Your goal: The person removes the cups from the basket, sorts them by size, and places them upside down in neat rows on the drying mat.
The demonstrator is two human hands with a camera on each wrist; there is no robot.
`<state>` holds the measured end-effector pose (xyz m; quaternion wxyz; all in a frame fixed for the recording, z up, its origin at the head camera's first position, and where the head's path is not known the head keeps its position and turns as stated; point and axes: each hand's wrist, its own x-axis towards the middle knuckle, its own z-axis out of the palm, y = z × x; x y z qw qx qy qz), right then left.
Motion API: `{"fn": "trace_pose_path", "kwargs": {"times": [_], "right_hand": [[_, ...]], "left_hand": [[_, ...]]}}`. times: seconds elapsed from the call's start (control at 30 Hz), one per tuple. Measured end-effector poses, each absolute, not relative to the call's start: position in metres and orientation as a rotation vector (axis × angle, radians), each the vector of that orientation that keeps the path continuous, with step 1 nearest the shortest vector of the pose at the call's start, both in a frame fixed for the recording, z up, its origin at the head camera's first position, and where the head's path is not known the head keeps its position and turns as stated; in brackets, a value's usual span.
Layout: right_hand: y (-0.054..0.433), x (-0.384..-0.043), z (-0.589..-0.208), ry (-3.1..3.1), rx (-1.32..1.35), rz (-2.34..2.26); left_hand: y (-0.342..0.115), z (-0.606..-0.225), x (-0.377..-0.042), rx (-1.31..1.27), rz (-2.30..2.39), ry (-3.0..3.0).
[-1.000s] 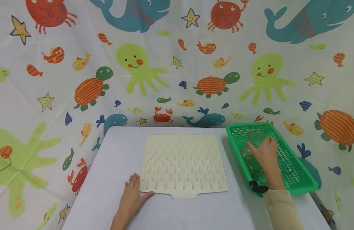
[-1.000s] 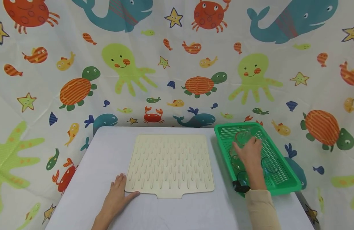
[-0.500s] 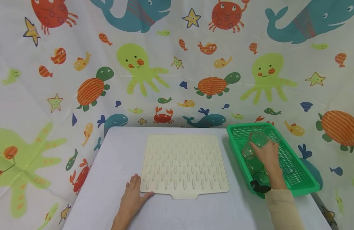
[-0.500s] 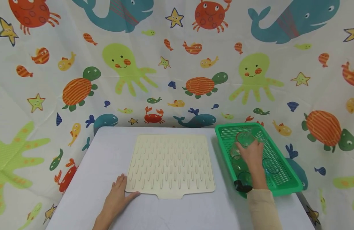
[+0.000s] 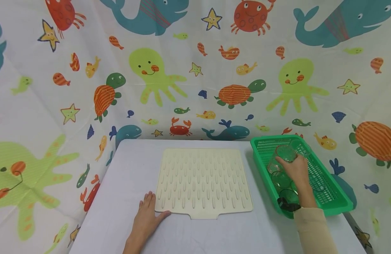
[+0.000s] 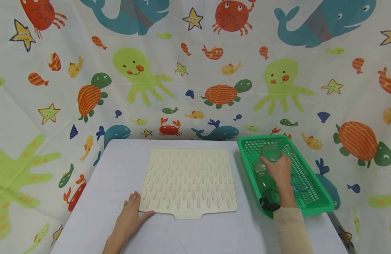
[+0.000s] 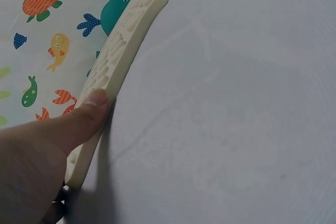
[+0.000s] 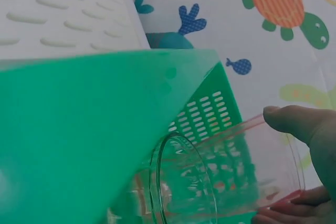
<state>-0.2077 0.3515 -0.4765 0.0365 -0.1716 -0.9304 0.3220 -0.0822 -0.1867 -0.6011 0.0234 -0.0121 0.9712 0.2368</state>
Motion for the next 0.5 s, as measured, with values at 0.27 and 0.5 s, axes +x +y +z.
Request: {"fn": "trace_pose_path", "kwargs": {"times": [0.27, 0.5], "right_hand": [[0.346, -0.206, -0.479, -2.749, -0.468, 0.898], [0.338, -0.204, -0.466, -2.706, -0.461, 0.92]], "left_hand": [[-0.188, -0.6, -0.083, -0.028, 0.724, 3.012], [-0.187, -0.6, -0.082, -0.03, 0.724, 3.041]]}}
